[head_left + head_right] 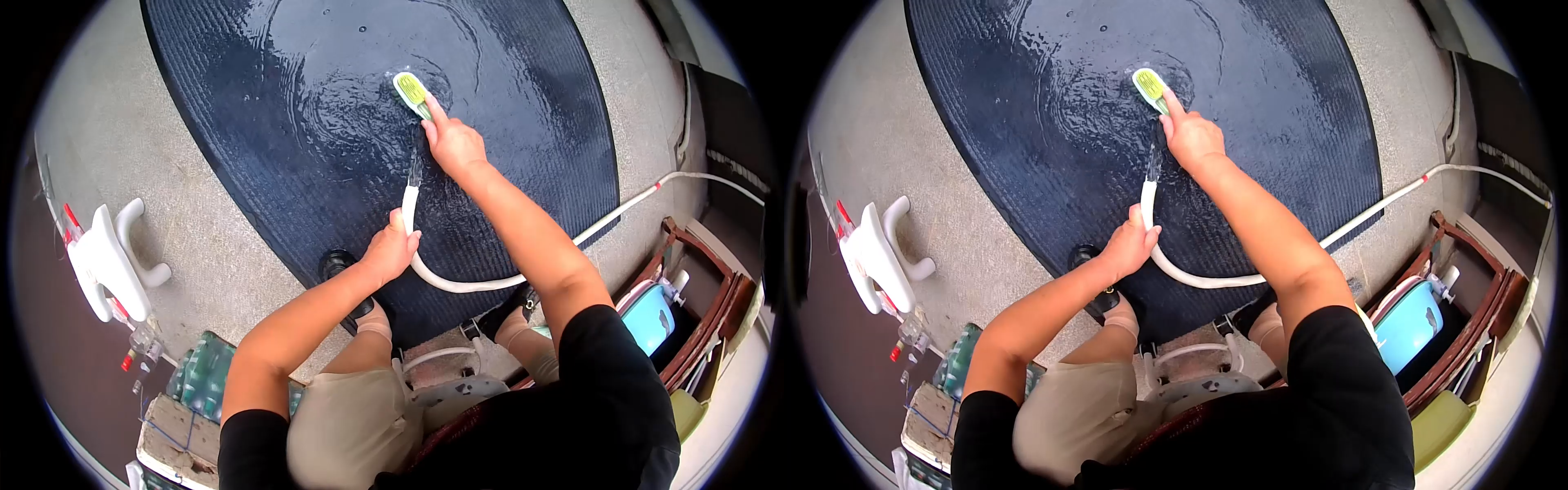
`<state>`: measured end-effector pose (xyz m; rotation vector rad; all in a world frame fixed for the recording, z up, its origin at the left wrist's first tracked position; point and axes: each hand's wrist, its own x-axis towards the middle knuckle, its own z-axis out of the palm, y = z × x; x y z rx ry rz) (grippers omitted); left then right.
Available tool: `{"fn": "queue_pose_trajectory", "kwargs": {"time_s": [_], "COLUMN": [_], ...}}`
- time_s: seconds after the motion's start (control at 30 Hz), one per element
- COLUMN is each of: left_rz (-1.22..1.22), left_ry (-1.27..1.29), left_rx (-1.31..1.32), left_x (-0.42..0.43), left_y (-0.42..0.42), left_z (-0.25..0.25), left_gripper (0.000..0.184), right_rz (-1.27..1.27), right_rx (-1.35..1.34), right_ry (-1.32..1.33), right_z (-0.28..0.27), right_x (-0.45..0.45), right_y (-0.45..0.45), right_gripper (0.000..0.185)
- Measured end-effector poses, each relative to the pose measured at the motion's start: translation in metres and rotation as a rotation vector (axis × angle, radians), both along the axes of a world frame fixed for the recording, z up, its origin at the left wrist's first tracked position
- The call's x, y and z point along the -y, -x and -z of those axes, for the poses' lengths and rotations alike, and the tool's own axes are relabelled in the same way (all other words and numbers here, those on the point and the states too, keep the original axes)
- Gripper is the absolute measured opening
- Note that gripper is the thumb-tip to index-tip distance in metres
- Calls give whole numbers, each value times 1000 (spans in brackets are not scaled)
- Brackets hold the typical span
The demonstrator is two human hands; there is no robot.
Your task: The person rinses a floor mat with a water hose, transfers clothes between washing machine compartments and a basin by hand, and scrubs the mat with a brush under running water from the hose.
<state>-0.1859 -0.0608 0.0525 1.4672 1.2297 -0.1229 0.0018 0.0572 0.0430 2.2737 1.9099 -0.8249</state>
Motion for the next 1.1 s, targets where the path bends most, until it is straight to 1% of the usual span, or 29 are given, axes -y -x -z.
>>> {"fn": "queue_pose_trajectory", "kwargs": {"time_s": [0.07, 0.13, 0.17, 0.2, 0.3, 0.33, 0.37, 0.47, 0.5, 0.6, 0.63, 0.67, 0.7, 0.8, 0.83, 0.87, 0.93, 0.97, 1.0, 1.03, 1.07, 1.1], "left_rz": [8, 7, -3, -2, -27, -27, -30, -15, -9, 13, 27, 41, 41, 55, 55, 51, 47, 56, 59, 57, 59, 62], "left_ry": [-5, 2, 0, -15, 11, 19, 32, 78, 71, 25, 43, 60, 56, -10, 3, 0, 4, 17, 24, 30, 38, 43], "left_rx": [13, 18, 11, 22, -41, -39, -35, -52, -50, -59, -47, -34, -37, -21, -32, -23, -16, -14, -9, -12, -17, -17], "left_x": [-11, -24, -25, -30, -37, -38, -39, -32, -28, -29, -32, -33, -34, -40, -40, -43, -47, -45, -42, -39, -35, -32], "left_y": [-8, -15, -15, -16, -11, -10, -9, -8, -10, -20, -22, -25, -29, -35, -35, -35, -36, -35, -34, -33, -33, -34], "left_z": [-12, -20, -16, -13, -6, -6, -7, -2, 2, -1, -7, -10, -9, -10, -9, -9, -9, -7, -4, -1, 0, -2], "left_gripper": [38, 38, 37, 37, 38, 38, 39, 40, 39, 37, 37, 37, 36, 35, 37, 37, 41, 48, 48, 50, 52, 52], "right_rz": [56, 56, 55, 63, 30, 59, 99, 43, 20, 70, 83, 96, 86, 95, 108, 95, 62, 78, 94, 69, 48, 55], "right_rx": [-33, -46, -59, -93, -21, 3, -44, 26, 39, 18, 14, -10, -1, -53, -56, -59, 26, 28, 30, 50, 68, 75], "right_ry": [-78, -67, -56, -41, 33, 55, 25, 3, -89, -45, -121, -20, -57, -56, -6, -16, 27, 33, 39, 2, -33, -61], "right_z": [5, 6, 4, 0, 4, 7, 10, 6, 11, 3, 15, 3, 6, 6, 6, 5, 6, 7, -1, 3, 8, 14], "right_x": [-66, -79, -80, -55, 52, 92, 126, 122, 97, -33, -70, -102, -119, -75, -38, 3, 93, 138, 158, 159, 157, 133], "right_y": [4, 2, 0, -5, -32, -44, -57, -68, -66, -45, -41, -36, -37, -48, -54, -64, -87, -100, -104, -110, -118, -118], "right_gripper": [49, 49, 48, 48, 57, 57, 56, 55, 54, 50, 49, 49, 50, 50, 51, 53, 57, 57, 57, 57, 57, 57]}}
